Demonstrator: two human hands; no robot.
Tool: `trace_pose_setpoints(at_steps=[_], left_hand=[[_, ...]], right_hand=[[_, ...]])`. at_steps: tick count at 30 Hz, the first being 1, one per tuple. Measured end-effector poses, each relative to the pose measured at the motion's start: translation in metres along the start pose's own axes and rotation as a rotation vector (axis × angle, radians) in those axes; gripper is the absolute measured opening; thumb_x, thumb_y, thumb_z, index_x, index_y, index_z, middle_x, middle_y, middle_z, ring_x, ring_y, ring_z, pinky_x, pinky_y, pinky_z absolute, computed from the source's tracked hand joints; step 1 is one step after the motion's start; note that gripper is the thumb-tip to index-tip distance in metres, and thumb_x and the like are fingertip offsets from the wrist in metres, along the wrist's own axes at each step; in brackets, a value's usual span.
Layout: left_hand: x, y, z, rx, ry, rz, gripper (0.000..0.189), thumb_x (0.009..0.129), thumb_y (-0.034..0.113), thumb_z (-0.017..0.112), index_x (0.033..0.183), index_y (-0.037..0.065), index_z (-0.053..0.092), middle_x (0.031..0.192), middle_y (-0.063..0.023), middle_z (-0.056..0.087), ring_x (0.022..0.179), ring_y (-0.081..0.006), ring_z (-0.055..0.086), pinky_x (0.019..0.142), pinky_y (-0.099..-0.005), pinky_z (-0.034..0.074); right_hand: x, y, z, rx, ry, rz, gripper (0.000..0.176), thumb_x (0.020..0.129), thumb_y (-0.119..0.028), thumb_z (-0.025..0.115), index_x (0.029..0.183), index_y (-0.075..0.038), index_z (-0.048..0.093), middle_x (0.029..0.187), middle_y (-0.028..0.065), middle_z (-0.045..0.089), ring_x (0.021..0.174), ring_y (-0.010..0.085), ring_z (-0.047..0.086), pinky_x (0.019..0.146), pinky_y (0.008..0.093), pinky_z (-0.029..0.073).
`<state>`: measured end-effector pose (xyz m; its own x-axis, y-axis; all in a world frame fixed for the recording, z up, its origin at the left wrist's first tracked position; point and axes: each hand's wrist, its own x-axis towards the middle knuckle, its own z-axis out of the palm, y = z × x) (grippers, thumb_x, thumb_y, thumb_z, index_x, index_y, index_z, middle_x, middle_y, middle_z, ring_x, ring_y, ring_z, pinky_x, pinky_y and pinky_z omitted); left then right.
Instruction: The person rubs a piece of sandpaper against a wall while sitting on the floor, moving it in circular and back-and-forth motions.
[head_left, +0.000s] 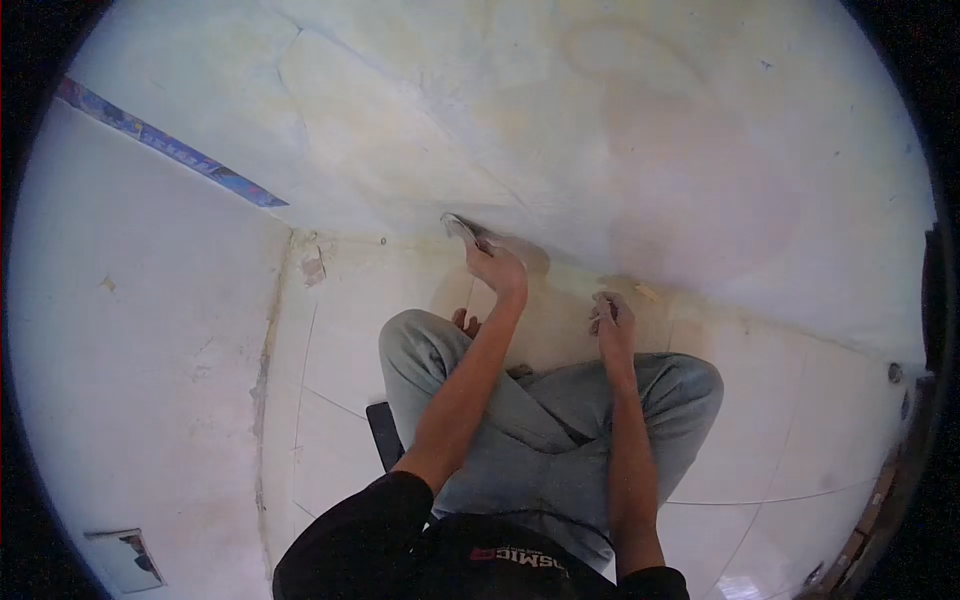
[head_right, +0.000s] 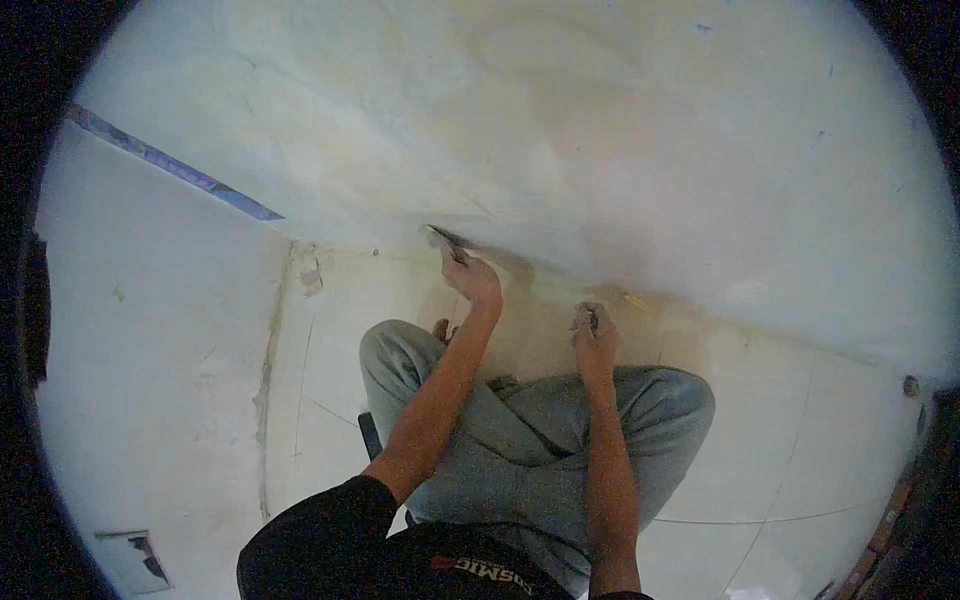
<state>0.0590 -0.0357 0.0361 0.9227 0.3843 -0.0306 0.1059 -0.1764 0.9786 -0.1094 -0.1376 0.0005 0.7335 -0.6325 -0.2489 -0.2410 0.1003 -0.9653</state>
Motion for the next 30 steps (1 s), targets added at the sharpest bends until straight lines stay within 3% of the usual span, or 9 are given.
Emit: trace_pose_setpoints(at_steps=[3,5,8,14,17,20,27,29,30], left_hand=[[-0.024,0.036,-0.010,-0.003,-0.167,0.188,0.062,0.088,-0.015,0.037,0.149,-0.003,0.031,0.144,-0.0286,0.043,0.124,-0.0355,0.052,0.104,-0.0351,0.037],[-0.021,0.024,0.004,-0.028,0.048,0.531,0.058,0.088,-0.013,0.038,0.146,-0.006,0.034,0.132,-0.0291,0.054,0.116,-0.0381,0.056,0.101,-0.0368,0.040],[-0.010,0.018,0.010,0.102,0.184,0.655,0.057,0.090,-0.012,0.040,0.146,-0.006,0.034,0.133,-0.0285,0.054,0.115,-0.0375,0.057,0.098,-0.0343,0.041],[0.013,0.002,0.000,0.083,0.039,0.296,0.051,0.089,-0.010,0.041,0.140,-0.012,0.039,0.136,-0.0288,0.052,0.119,-0.0357,0.056,0.100,-0.0333,0.041],[-0.041,0.018,0.004,-0.043,-0.001,0.518,0.043,0.093,-0.005,0.042,0.134,-0.013,0.046,0.123,-0.0273,0.061,0.111,-0.0345,0.060,0.096,-0.0346,0.043],[0.013,-0.011,0.016,0.030,0.147,0.424,0.044,0.096,-0.002,0.041,0.139,-0.011,0.041,0.129,-0.0254,0.058,0.114,-0.0300,0.059,0.094,-0.0304,0.042],[-0.003,0.017,-0.008,0.149,-0.102,0.490,0.053,0.093,-0.006,0.041,0.145,-0.010,0.030,0.142,-0.0292,0.046,0.127,-0.0384,0.050,0.101,-0.0325,0.038],[0.051,-0.013,-0.001,-0.202,-0.100,0.075,0.050,0.094,-0.005,0.041,0.142,-0.014,0.032,0.140,-0.0305,0.047,0.126,-0.0386,0.050,0.101,-0.0315,0.037],[0.015,0.031,-0.006,-0.114,-0.087,0.202,0.048,0.095,-0.004,0.041,0.140,-0.016,0.033,0.140,-0.0327,0.045,0.124,-0.0380,0.051,0.102,-0.0325,0.037]], right_hand=[[0.001,-0.002,0.001,0.000,0.006,0.037,0.024,0.099,-0.021,0.053,0.105,0.000,0.063,0.074,0.0037,0.059,0.060,0.0103,0.054,0.055,0.0273,0.045],[-0.002,-0.009,0.003,0.043,-0.011,0.017,0.024,0.099,-0.021,0.054,0.105,0.000,0.063,0.074,0.0039,0.059,0.060,0.0099,0.053,0.055,0.0268,0.045],[-0.003,-0.003,0.001,0.045,-0.018,0.025,0.024,0.099,-0.021,0.054,0.104,0.000,0.062,0.073,0.0040,0.059,0.059,0.0099,0.053,0.054,0.0268,0.044],[0.000,-0.008,-0.004,0.071,0.007,0.006,0.024,0.099,-0.022,0.053,0.106,0.000,0.062,0.074,0.0044,0.059,0.059,0.0102,0.053,0.053,0.0276,0.044],[0.001,-0.002,0.004,0.036,-0.009,-0.009,0.024,0.099,-0.021,0.053,0.107,0.000,0.062,0.074,0.0045,0.059,0.059,0.0103,0.053,0.053,0.0278,0.044],[-0.004,0.000,0.003,0.010,-0.034,-0.007,0.024,0.099,-0.022,0.054,0.107,0.000,0.062,0.073,0.0043,0.059,0.059,0.0100,0.053,0.053,0.0273,0.043],[0.003,-0.005,-0.005,0.150,0.090,0.034,0.021,0.100,-0.018,0.052,0.103,0.000,0.063,0.074,0.0033,0.057,0.059,0.0083,0.052,0.052,0.0249,0.043],[-0.007,-0.003,-0.011,0.056,0.063,0.058,0.022,0.100,-0.018,0.052,0.103,0.000,0.063,0.074,0.0031,0.057,0.058,0.0079,0.051,0.052,0.0252,0.043],[-0.008,-0.006,-0.013,0.060,0.079,0.059,0.022,0.100,-0.018,0.052,0.103,0.000,0.063,0.074,0.0031,0.057,0.058,0.0079,0.051,0.052,0.0252,0.043]])
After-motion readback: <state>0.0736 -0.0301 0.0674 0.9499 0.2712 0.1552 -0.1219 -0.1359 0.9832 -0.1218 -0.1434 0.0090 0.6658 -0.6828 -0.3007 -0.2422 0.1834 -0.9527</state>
